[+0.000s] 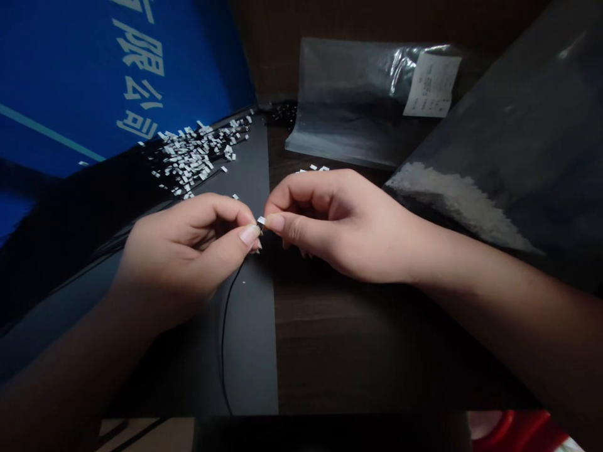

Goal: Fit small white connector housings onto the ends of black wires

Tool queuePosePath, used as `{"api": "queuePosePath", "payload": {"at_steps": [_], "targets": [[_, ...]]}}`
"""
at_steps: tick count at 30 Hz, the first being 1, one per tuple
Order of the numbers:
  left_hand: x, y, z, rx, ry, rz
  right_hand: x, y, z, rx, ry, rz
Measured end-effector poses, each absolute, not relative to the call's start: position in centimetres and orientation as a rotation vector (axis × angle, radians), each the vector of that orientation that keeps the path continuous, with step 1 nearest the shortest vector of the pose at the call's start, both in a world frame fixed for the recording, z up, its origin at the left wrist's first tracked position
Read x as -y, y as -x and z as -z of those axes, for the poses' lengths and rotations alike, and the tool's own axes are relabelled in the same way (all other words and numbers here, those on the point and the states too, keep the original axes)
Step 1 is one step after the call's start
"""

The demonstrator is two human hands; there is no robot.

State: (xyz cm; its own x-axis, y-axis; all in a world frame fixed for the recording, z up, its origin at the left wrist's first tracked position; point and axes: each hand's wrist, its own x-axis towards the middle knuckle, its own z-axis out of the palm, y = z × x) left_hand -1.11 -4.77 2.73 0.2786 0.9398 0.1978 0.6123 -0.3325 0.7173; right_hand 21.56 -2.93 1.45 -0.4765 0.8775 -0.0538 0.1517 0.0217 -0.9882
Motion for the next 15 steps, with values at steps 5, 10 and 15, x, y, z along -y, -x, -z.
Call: {"api": "queuePosePath", "payload": {"at_steps": [5, 10, 15], "targets": [[4.81, 1.07, -2.80, -1.393, -2.042, -0.831, 2.87, -21.46, -1.45, 1.646, 1.048, -1.561], [4.84, 0.96, -2.89, -1.395, -2.015, -0.817, 2.44, -21.30, -1.41, 1.550, 0.978, -1.692], [4.80, 1.00, -2.89, -1.389, -2.021, -0.820, 2.22, -21.41, -1.28, 1.559, 0.983, -1.721]]}}
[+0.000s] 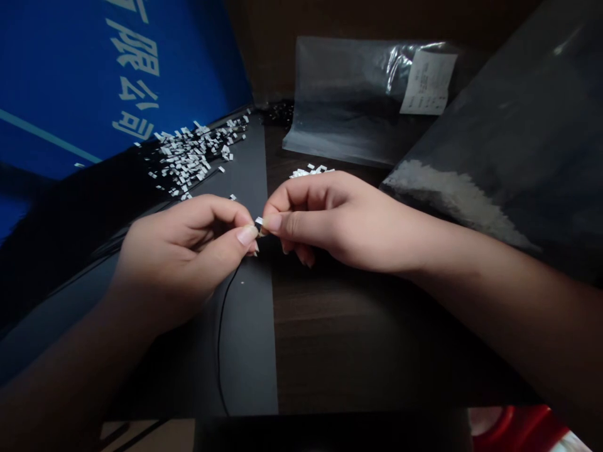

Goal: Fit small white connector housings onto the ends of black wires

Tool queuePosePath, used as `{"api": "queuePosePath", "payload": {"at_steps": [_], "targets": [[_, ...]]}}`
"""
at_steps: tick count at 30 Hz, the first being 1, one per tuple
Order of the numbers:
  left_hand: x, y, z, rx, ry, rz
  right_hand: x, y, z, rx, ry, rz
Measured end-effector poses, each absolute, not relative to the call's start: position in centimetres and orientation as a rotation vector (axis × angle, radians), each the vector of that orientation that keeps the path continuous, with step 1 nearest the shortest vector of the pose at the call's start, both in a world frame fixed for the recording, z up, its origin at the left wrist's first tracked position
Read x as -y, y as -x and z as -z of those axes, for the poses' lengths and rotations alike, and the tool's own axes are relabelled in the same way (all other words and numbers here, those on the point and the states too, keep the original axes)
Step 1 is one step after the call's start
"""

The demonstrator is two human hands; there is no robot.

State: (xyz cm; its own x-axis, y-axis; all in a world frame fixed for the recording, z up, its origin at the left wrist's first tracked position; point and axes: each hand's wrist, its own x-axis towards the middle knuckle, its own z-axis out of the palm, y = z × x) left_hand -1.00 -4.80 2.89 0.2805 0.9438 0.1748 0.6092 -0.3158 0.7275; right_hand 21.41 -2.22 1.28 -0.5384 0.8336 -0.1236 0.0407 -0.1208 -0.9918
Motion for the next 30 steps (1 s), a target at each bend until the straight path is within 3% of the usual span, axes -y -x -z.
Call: {"api": "queuePosePath", "payload": {"at_steps": [30], "targets": [[4.84, 0.92, -3.38, -1.417, -2.034, -0.705, 2.63, -21.21, -1.59, 1.690, 0.971, -1.622]]}}
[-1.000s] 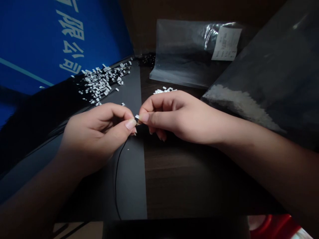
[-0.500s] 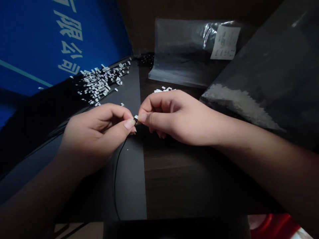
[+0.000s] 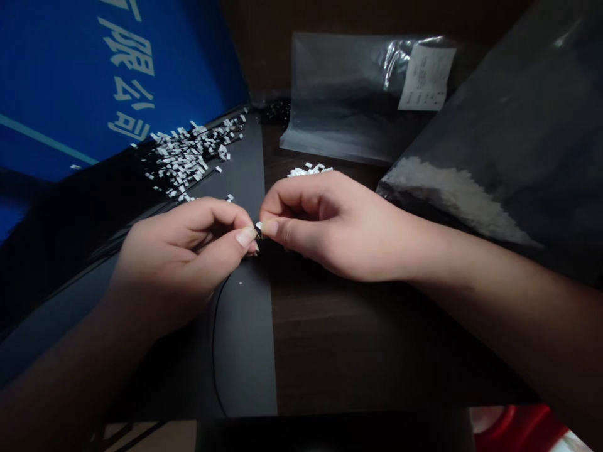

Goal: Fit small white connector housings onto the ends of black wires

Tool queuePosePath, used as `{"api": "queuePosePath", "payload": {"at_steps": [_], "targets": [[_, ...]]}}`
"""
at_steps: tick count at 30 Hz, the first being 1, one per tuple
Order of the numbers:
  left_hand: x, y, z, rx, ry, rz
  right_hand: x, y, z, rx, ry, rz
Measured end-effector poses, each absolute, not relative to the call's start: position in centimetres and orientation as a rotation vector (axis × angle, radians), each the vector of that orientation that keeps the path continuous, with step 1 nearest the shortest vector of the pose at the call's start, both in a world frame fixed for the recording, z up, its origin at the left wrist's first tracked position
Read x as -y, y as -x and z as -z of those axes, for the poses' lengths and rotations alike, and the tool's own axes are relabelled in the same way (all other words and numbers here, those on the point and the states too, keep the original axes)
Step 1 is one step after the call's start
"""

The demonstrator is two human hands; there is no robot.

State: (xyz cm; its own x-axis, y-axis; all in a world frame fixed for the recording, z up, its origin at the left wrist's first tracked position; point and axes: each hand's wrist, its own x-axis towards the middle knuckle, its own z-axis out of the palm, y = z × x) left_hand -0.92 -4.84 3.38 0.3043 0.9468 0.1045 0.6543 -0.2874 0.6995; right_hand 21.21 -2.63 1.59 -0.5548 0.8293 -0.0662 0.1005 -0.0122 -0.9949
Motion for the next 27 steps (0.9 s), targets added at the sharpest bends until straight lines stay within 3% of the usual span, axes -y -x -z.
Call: {"api": "queuePosePath", "payload": {"at_steps": [27], "targets": [[4.79, 0.61, -2.78, -1.420, -1.895, -0.740, 2.57, -21.20, -1.30, 1.682, 1.026, -1.565]]}}
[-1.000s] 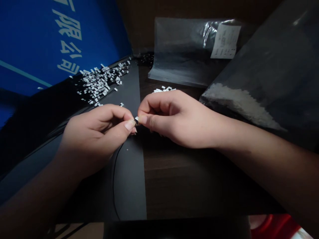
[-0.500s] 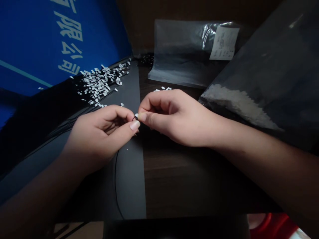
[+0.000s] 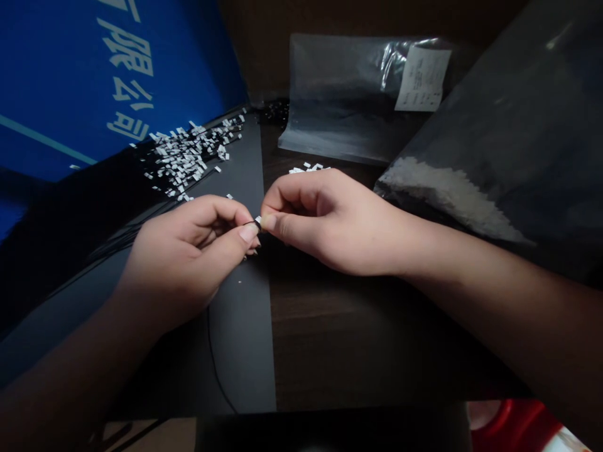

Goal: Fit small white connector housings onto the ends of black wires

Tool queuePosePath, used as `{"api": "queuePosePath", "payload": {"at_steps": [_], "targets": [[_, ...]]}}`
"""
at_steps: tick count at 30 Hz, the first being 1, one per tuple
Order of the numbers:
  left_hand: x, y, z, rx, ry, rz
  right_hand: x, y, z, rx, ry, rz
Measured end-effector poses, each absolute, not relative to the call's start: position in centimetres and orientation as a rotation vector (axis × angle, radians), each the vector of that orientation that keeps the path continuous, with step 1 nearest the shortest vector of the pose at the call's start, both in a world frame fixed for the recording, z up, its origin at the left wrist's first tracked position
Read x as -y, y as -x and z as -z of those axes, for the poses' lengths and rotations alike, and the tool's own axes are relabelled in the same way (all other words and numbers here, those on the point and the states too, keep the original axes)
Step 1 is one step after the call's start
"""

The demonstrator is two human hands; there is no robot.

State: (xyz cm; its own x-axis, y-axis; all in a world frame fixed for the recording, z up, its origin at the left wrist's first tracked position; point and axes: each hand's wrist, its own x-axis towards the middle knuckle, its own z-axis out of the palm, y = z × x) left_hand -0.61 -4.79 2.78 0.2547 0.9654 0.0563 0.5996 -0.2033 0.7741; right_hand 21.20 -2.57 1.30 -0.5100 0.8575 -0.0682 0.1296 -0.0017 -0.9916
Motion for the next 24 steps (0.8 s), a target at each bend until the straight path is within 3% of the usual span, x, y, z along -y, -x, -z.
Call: {"api": "queuePosePath", "payload": {"at_steps": [24], "targets": [[4.71, 0.28, -2.60, -1.413, -1.868, -0.692, 2.45, -21.18, -0.89, 1.606, 1.083, -1.594]]}}
